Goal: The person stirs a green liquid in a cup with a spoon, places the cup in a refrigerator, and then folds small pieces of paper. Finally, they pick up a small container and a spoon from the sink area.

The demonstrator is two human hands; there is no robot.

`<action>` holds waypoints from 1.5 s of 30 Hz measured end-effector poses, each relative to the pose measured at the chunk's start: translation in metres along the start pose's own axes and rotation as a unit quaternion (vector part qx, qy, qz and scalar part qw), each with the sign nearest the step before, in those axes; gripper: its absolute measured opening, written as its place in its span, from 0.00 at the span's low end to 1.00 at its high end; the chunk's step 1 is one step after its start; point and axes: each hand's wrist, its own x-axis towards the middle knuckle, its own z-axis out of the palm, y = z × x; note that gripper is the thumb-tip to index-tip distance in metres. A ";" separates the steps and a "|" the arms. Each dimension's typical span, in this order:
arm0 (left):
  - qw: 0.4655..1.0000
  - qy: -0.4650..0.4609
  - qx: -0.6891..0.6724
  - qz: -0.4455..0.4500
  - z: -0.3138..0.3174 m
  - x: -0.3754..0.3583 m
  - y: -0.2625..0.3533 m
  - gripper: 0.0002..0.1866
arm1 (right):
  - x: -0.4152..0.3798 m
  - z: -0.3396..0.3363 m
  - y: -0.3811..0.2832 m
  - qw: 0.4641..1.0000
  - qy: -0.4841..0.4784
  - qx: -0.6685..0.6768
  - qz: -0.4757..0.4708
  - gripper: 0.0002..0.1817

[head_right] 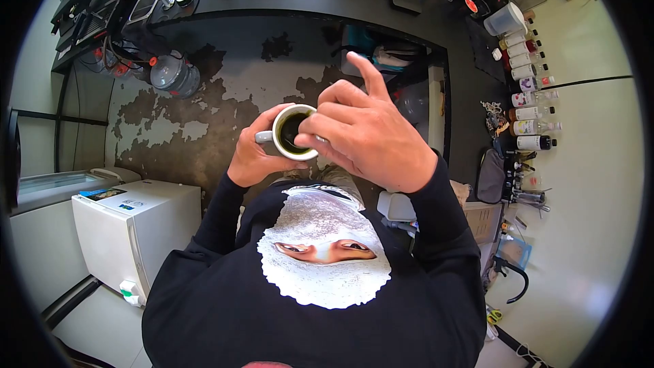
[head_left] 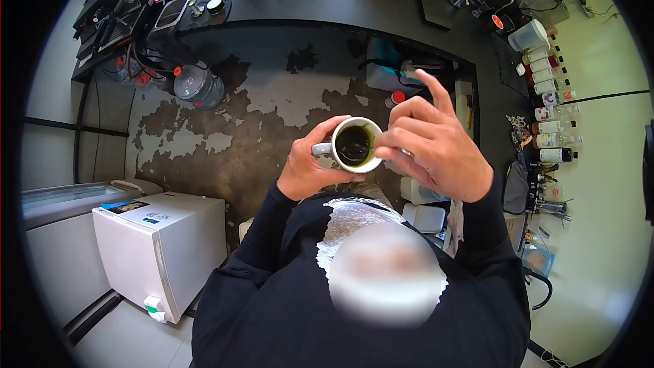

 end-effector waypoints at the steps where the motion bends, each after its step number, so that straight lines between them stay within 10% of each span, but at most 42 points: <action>1: 1.000 -0.004 0.001 0.002 0.001 0.000 0.000 0.52 | -0.001 0.003 0.001 0.999 0.013 -0.033 0.003 0.08; 45: 1.000 0.007 -0.021 0.010 -0.001 -0.005 0.002 0.49 | -0.003 -0.002 -0.001 1.000 0.003 0.002 0.008 0.08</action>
